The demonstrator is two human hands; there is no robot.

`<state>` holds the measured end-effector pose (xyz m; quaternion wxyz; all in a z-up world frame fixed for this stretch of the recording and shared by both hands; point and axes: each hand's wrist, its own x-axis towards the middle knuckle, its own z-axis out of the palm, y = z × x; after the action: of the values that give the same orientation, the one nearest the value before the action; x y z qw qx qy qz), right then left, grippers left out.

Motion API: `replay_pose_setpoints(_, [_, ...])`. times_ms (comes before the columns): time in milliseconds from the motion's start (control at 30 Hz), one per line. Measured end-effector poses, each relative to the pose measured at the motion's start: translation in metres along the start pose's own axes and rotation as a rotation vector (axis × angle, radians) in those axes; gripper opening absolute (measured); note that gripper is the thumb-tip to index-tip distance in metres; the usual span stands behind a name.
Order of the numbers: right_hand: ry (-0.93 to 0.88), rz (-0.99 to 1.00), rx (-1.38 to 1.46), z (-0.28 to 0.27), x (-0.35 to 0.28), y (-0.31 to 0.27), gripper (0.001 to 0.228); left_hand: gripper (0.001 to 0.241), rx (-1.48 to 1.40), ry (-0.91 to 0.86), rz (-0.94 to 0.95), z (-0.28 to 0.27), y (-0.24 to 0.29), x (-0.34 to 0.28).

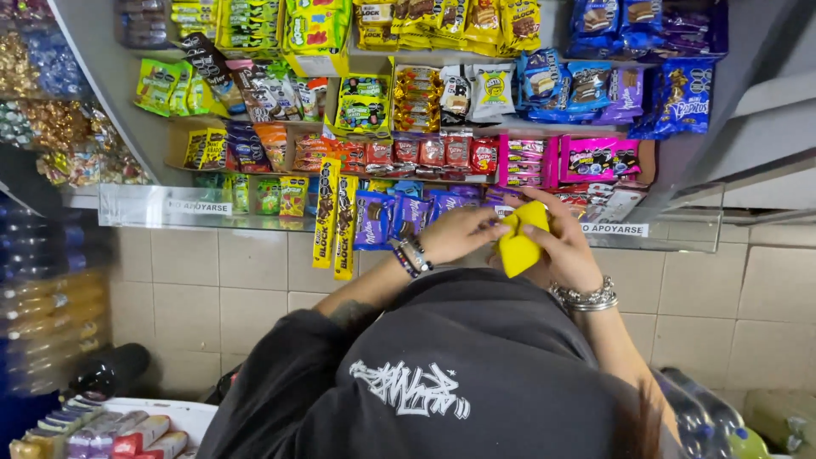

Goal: The person wipes the front of a glass display shelf with a yellow cloth. They then pick up various packaged snack items, wipe them individually with the cloth, and place them back on the shelf.

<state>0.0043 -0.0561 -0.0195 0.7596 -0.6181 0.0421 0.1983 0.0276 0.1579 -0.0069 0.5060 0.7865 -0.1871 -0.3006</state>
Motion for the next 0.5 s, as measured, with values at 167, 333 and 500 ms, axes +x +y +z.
replay_pose_setpoints(167, [-0.01, -0.11, -0.093, -0.041, -0.011, -0.006, 0.063, 0.043, -0.276, 0.045, 0.089, 0.045, -0.02, 0.054])
replay_pose_setpoints(333, [-0.018, -0.015, -0.201, -0.106, -0.018, 0.011, 0.065, 0.03, -0.23, 0.179, 0.18, 0.076, -0.034, 0.098])
replay_pose_setpoints(500, [0.057, 0.09, -0.235, -0.152, -0.026, 0.016, 0.046, 0.033, -0.185, 0.007, 0.214, 0.091, -0.029, 0.133])
